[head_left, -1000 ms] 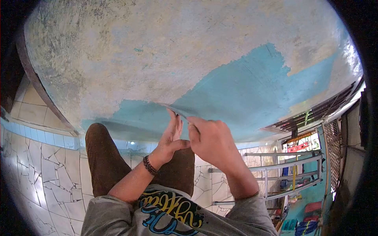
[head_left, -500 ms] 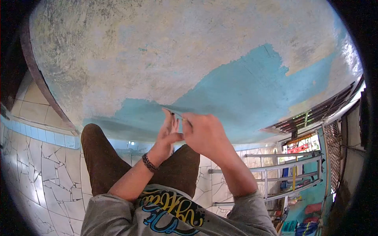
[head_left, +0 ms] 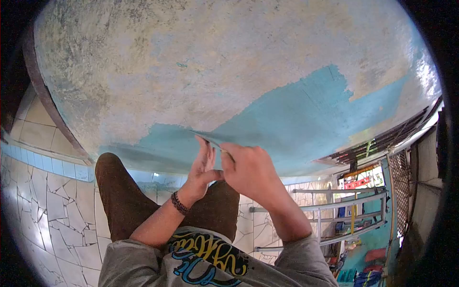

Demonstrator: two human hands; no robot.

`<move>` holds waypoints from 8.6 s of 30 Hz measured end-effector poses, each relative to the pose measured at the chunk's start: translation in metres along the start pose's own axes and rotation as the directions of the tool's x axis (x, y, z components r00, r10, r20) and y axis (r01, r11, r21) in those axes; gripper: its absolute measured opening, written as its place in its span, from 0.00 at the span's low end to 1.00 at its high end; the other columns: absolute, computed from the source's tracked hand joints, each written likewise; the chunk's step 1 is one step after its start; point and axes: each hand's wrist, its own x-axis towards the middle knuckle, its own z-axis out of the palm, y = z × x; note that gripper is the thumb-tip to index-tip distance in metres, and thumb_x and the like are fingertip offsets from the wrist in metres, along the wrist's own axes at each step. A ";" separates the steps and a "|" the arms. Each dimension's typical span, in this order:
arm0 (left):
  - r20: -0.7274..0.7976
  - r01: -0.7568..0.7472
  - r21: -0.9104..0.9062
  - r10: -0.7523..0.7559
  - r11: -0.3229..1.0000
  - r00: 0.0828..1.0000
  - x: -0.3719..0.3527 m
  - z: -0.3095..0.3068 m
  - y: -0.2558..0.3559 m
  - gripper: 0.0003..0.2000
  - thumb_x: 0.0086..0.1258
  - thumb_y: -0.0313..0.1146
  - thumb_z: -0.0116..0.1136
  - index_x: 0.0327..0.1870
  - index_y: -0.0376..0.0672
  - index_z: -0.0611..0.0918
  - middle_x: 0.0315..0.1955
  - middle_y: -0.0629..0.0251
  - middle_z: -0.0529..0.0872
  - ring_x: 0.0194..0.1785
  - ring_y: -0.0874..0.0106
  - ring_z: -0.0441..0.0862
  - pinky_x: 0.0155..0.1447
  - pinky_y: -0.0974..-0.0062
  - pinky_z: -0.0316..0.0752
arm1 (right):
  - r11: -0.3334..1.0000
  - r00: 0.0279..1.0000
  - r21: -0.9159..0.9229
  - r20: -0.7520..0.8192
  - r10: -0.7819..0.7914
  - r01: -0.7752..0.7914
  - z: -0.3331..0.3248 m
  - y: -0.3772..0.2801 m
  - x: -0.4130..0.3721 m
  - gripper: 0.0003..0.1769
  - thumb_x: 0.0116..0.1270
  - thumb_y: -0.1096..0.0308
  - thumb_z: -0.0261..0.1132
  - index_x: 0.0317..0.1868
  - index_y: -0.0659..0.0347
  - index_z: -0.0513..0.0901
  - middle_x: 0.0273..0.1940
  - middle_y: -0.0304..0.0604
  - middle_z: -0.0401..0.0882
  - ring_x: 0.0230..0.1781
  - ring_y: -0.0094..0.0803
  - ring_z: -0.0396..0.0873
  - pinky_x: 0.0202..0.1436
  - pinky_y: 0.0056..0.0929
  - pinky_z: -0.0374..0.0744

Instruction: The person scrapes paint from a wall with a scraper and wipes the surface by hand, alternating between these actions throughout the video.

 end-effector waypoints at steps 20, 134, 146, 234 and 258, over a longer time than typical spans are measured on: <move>-0.014 -0.058 0.064 0.059 0.996 0.998 0.002 0.011 0.016 0.60 0.52 0.26 0.62 0.75 0.41 0.24 0.79 0.56 0.30 0.81 0.65 0.26 0.79 0.62 0.21 | 0.999 0.999 -0.024 -0.011 -0.033 0.033 -0.018 -0.017 0.001 0.11 0.63 0.68 0.59 0.43 0.62 0.84 0.29 0.60 0.80 0.32 0.61 0.79 0.37 0.51 0.78; -0.016 -0.075 0.125 0.078 0.989 0.997 -0.001 0.010 0.000 0.59 0.53 0.26 0.59 0.74 0.42 0.22 0.79 0.57 0.30 0.81 0.66 0.29 0.80 0.64 0.25 | 0.993 1.000 -0.113 0.008 0.016 -0.015 -0.011 -0.018 -0.017 0.12 0.64 0.67 0.60 0.45 0.62 0.84 0.27 0.58 0.82 0.29 0.57 0.81 0.34 0.49 0.79; -0.144 -0.011 -0.073 0.000 0.997 0.990 -0.005 -0.009 -0.007 0.59 0.61 0.42 0.64 0.75 0.44 0.23 0.79 0.57 0.28 0.81 0.65 0.26 0.79 0.60 0.23 | 0.991 0.997 -0.115 0.020 -0.072 0.074 0.018 -0.009 0.004 0.09 0.64 0.66 0.58 0.38 0.58 0.84 0.25 0.57 0.80 0.28 0.59 0.80 0.33 0.53 0.78; 0.751 -0.311 0.289 0.013 -0.905 0.660 0.202 0.163 0.113 0.34 0.69 0.49 0.54 0.72 0.38 0.68 0.75 0.54 0.59 0.79 0.55 0.51 0.79 0.50 0.40 | -0.223 0.840 0.818 0.543 0.000 -0.530 0.252 0.098 -0.121 0.15 0.72 0.59 0.65 0.43 0.64 0.77 0.26 0.36 0.73 0.22 0.22 0.70 0.23 0.23 0.66; 0.817 -0.718 0.090 -0.361 -0.690 0.449 0.165 0.121 0.138 0.17 0.68 0.25 0.49 0.57 0.37 0.80 0.60 0.50 0.80 0.67 0.53 0.75 0.71 0.48 0.66 | -0.402 0.933 0.846 -0.353 0.068 0.350 0.015 0.038 0.007 0.31 0.79 0.69 0.49 0.79 0.55 0.51 0.29 0.35 0.70 0.23 0.18 0.63 0.25 0.18 0.66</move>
